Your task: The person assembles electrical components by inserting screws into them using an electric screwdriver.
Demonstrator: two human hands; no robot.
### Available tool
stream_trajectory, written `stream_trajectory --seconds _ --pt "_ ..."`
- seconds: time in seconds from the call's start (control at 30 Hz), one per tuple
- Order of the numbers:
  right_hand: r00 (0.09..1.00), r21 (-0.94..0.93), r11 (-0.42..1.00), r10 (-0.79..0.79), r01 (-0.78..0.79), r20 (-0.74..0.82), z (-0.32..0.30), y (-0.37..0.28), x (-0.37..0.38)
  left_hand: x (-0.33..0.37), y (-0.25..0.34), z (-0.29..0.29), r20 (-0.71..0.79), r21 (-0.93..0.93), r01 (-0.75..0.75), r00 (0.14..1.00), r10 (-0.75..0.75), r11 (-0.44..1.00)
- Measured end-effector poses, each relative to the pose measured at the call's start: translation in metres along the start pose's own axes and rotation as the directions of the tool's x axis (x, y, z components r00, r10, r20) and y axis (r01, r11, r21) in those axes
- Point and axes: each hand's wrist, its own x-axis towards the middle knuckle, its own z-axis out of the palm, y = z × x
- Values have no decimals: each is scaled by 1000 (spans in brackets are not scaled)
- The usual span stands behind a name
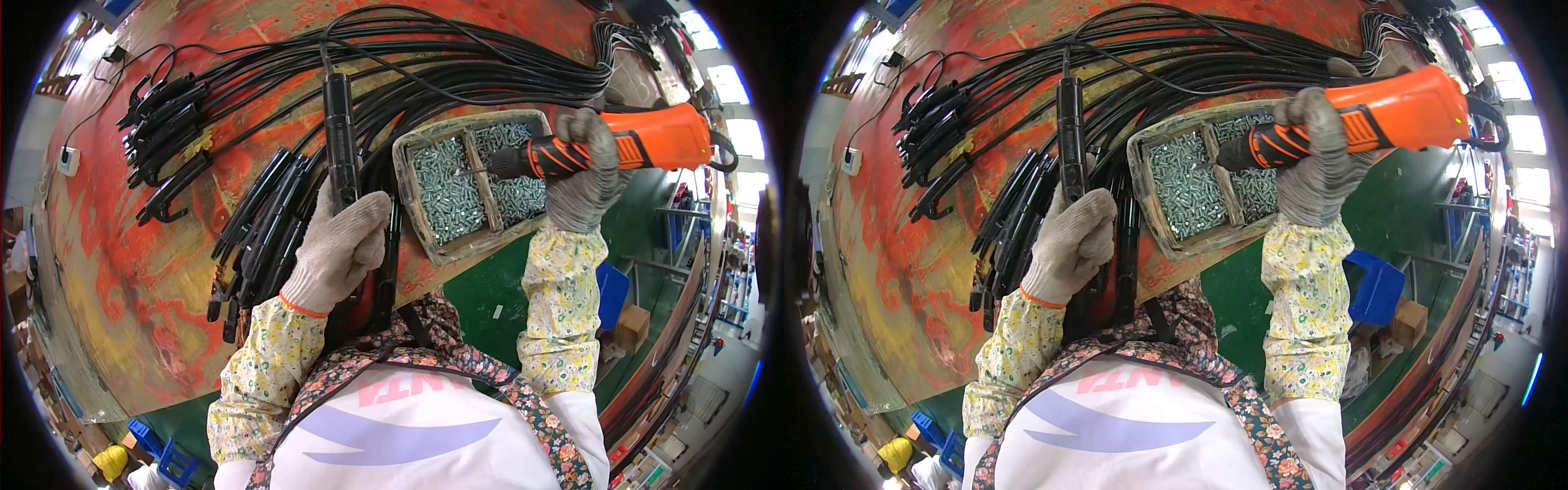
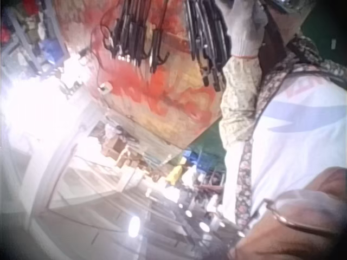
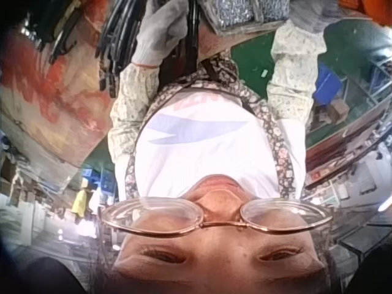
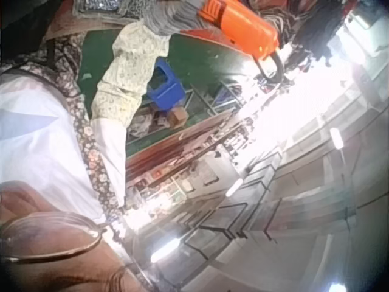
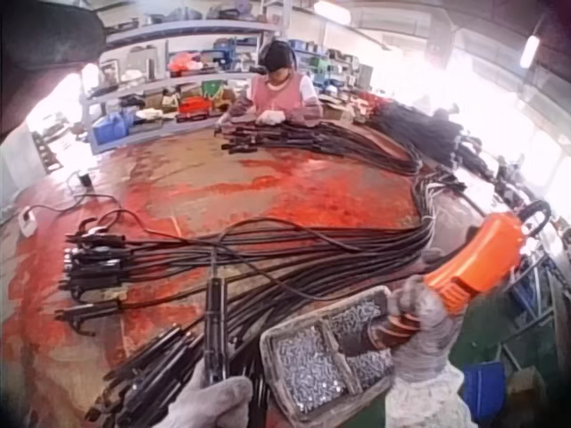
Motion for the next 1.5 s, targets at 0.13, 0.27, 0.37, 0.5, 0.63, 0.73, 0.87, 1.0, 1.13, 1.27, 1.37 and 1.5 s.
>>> stream_trajectory --seconds 0.13,0.27,0.37,0.5,0.63,0.73,0.87,1.0,1.13,1.27,1.37,1.5 --pt "988 152 979 147 -137 -54 -11 -25 7 1 3 2 -14 70 7 1000 -6 998" --pt "976 285 934 215 -215 34 18 -40 1 1 -2 -5 -127 35 50 991 -45 998" --pt "967 382 891 252 -244 30 25 -38 -2 -5 -1 -7 -66 85 102 993 -97 991" --pt "938 515 800 346 -307 21 47 -20 -23 1 -5 -7 -35 -101 -22 999 19 995" --pt "910 521 788 411 -327 -50 56 2 -43 2 -5 -10 34 -128 -30 999 35 991" --pt "892 539 763 450 -358 -44 51 11 -51 1 -4 -12 44 -146 -22 999 28 989" --pt "896 499 799 434 -336 -91 39 19 -55 1 -4 -11 -34 -170 -17 999 12 985" --pt "891 374 865 420 -334 -174 34 23 -60 2 -3 -15 -2 -107 -13 1000 13 994" --pt "876 473 827 437 -304 -202 46 13 -61 2 -3 -9 -30 -96 99 994 -102 990" --pt "909 392 875 376 -285 -179 51 0 -55 0 2 -3 -25 -38 -16 1000 15 999" --pt "945 358 897 312 -258 -101 66 -20 -48 3 2 4 -184 -52 19 983 -28 998" --pt "974 291 930 198 -223 112 92 -31 -57 4 -2 -5 -195 -38 163 966 -167 986"
